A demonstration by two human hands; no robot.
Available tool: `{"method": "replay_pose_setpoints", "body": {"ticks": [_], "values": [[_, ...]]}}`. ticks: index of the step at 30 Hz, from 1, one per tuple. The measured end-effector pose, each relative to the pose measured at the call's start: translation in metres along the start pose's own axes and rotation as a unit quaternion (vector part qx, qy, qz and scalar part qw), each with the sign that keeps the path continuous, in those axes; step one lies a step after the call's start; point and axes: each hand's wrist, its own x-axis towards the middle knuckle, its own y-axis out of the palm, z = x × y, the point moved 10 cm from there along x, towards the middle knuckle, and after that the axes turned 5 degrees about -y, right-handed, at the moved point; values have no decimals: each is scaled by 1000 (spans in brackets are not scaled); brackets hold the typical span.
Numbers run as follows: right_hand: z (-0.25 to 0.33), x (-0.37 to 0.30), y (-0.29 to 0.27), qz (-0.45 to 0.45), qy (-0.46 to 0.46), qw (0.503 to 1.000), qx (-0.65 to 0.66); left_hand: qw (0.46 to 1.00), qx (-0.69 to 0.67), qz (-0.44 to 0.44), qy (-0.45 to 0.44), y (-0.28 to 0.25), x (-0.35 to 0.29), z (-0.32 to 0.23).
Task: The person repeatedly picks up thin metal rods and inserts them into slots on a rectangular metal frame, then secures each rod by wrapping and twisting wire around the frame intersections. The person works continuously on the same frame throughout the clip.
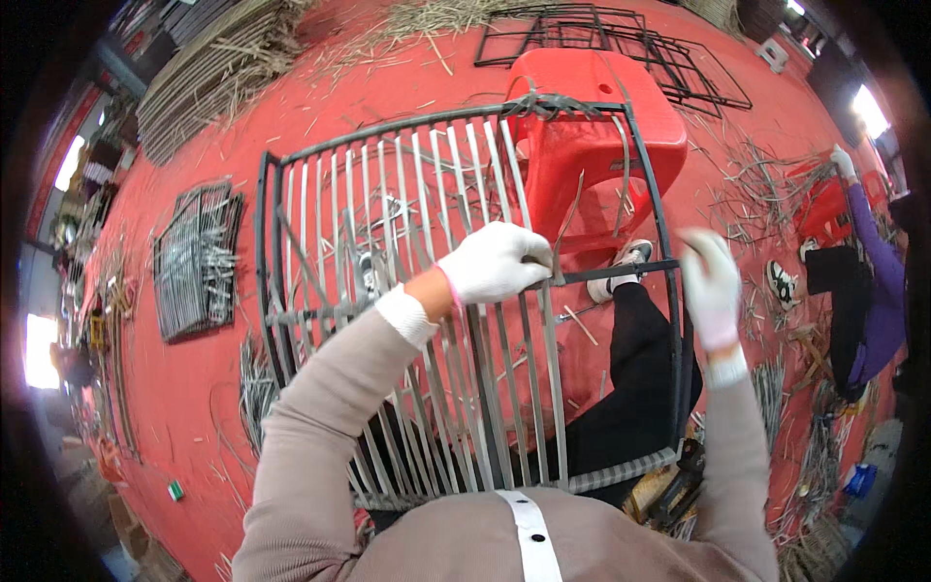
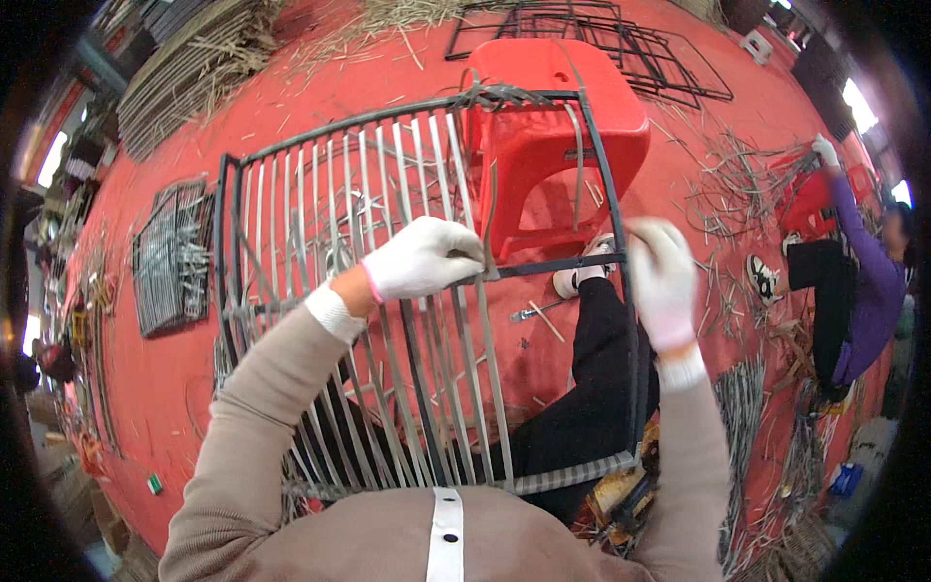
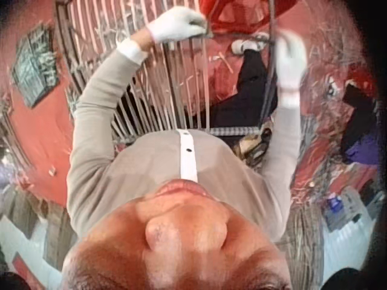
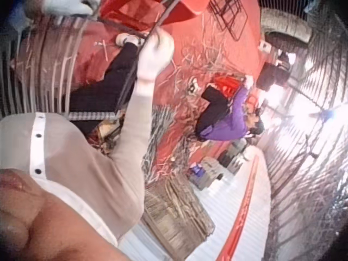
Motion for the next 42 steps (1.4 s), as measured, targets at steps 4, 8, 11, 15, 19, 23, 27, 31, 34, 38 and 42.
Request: {"method": "replay_pose_setpoints", "body": {"ticks": [4,8,11,15,19,23,27,31,34,38,42], "values": [[44,100,116,113,-96,984,95,968,162,-192,-19,-104,48,26],[52,157,213,214,-69,965,132,921,276,-173,-216,-174,107,112],[53,177,267,266,29,929,257,941,186,-211,-188,-185,111,142],[57,198,298,182,177,871,420,931,187,-272,-157,-185,95,147],[63,242,287,129,175,942,255,903,249,-318,-147,-186,90,135],[71,275,280,238,67,968,48,898,239,-328,-168,-188,92,138],[82,242,296,359,-115,925,-42,907,191,-336,-166,-190,88,141],[33,214,301,195,207,902,325,889,279,-338,-136,-191,89,128],[42,232,325,175,263,840,442,877,315,-339,-130,-188,89,126],[81,312,346,391,16,901,-189,886,181,-427,-23,-191,74,122],[99,310,355,392,-230,812,-368,825,348,-446,11,-181,73,106]]}}
